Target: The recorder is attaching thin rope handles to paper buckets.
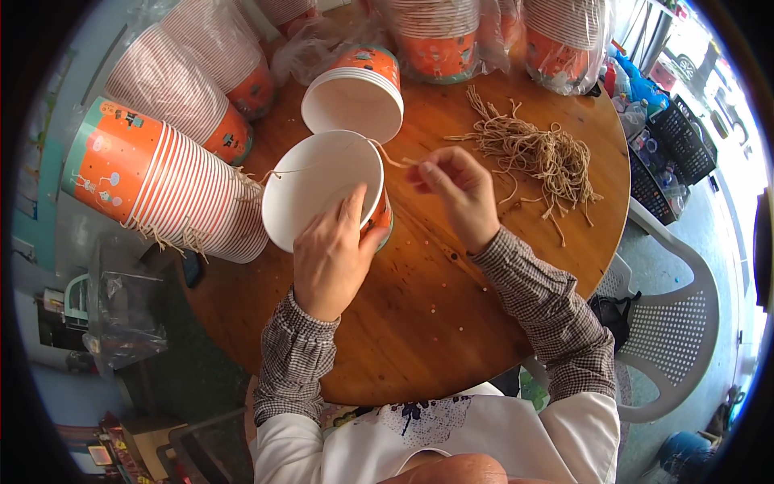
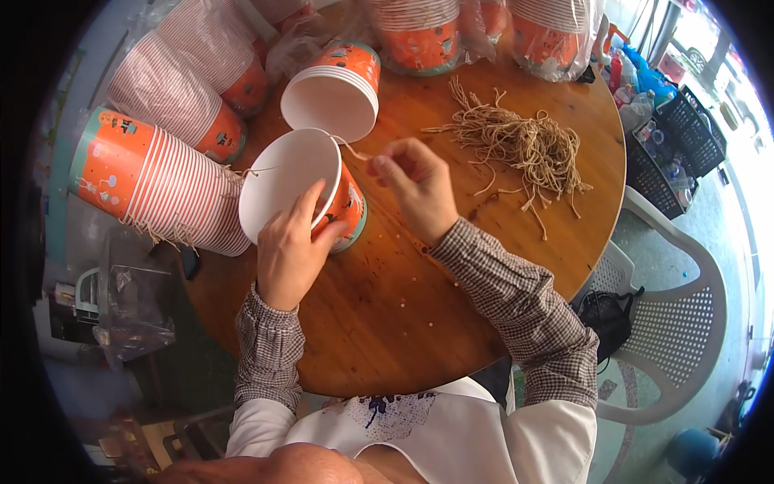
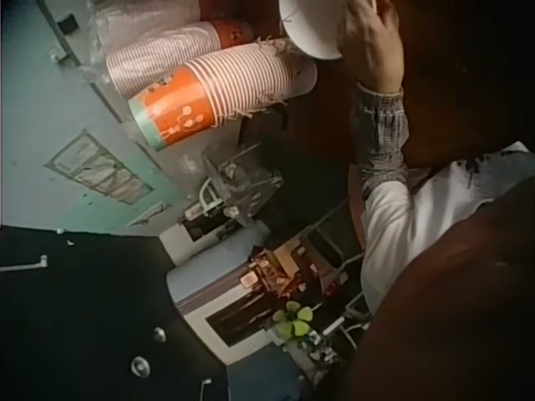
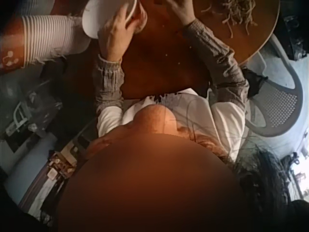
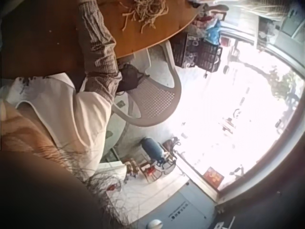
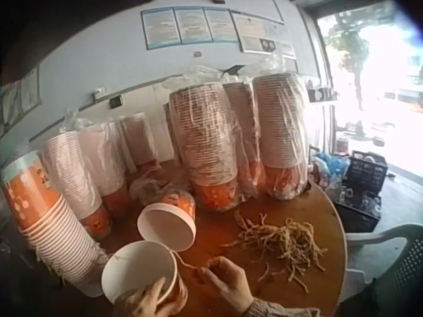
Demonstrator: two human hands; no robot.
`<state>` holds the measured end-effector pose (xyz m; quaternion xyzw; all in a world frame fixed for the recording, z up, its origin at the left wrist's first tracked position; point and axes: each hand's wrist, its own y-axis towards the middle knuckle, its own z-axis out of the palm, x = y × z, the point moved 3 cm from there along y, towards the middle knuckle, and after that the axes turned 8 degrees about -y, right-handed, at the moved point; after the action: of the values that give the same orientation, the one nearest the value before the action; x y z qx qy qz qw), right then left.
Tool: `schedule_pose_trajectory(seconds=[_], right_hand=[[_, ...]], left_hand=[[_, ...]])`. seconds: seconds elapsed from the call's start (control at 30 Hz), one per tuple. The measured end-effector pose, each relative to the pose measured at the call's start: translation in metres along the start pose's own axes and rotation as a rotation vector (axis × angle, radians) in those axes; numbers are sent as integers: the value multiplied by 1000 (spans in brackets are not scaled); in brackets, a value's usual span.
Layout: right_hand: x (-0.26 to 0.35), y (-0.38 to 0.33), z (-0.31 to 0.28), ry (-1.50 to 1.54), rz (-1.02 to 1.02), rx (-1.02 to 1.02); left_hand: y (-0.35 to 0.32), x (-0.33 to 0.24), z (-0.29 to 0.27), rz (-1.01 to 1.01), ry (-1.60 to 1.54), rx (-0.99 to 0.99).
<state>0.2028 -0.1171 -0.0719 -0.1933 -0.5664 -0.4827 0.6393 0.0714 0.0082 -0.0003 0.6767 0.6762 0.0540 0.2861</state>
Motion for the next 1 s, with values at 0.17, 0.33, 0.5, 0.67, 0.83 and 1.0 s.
schedule_pose_trajectory(seconds=[0.17,0.33,0.5,0.67,0.83,1.0], right_hand=[[-10,-16,19,176,175,196],[11,-24,28,91,9,194],[19,-30,31,-158,-125,86],[16,-30,30,-204,-151,51],[19,-30,30,-211,-136,52],[19,-30,31,-219,-110,40]], left_hand=[[4,20,-13,-128,-305,-17],[8,18,-21,-195,-639,-20],[7,10,-16,-145,-569,31],[5,6,-10,-145,-593,-44],[6,3,-11,-102,-533,-48],[6,2,-9,-81,-483,-52]])
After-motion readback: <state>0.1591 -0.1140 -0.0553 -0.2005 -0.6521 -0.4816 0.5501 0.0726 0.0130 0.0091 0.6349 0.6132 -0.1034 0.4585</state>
